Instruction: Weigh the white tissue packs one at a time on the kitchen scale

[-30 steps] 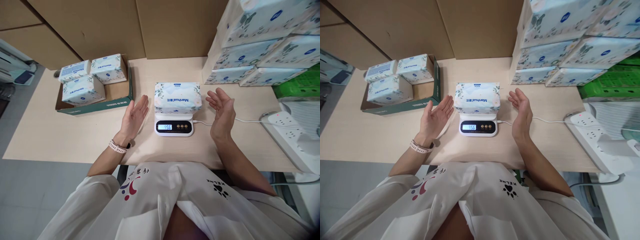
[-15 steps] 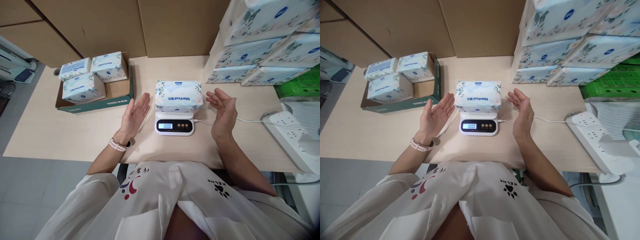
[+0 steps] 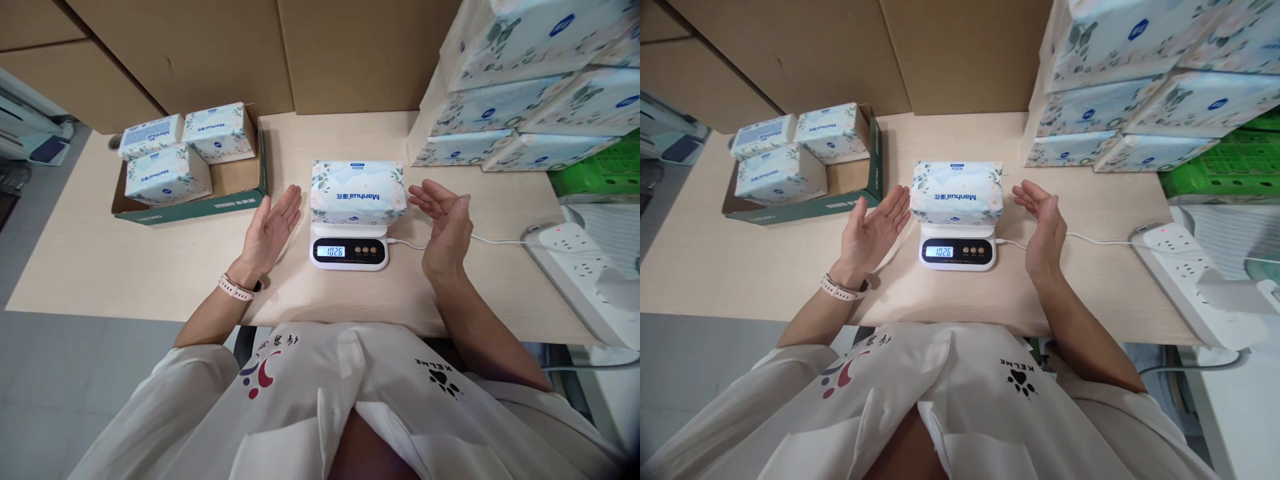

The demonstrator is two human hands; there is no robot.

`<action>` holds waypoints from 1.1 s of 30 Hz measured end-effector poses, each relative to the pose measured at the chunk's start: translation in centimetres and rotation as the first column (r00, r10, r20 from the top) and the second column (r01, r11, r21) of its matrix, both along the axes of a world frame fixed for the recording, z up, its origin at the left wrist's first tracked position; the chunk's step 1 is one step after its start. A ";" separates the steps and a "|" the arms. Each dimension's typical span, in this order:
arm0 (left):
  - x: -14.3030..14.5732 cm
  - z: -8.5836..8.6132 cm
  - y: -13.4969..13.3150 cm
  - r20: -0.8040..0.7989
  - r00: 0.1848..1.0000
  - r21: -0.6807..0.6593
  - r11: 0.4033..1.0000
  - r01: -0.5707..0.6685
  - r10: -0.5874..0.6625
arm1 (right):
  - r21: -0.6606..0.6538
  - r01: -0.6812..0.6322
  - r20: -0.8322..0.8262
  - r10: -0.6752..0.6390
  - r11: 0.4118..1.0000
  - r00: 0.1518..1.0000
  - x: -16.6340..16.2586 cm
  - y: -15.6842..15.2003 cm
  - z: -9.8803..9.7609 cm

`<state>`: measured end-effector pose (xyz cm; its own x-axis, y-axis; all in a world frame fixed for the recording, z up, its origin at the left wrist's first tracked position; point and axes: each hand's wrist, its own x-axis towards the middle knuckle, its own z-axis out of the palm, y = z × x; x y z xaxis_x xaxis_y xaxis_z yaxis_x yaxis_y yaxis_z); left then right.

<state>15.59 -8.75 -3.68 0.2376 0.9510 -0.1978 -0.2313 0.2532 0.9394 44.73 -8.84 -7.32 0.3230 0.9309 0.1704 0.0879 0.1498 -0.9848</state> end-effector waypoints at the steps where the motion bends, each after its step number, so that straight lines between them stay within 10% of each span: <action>1: 0.0 0.0 0.0 0.002 1.000 0.000 1.000 -0.001 0.001 | 0.001 0.002 -0.001 -0.002 1.000 1.000 0.0 0.0 0.0; 33: 0.2 -0.3 0.0 0.010 1.000 -0.002 1.000 0.011 -0.011 | -0.013 -0.013 -0.062 0.012 1.000 0.998 -0.4 -0.2 0.5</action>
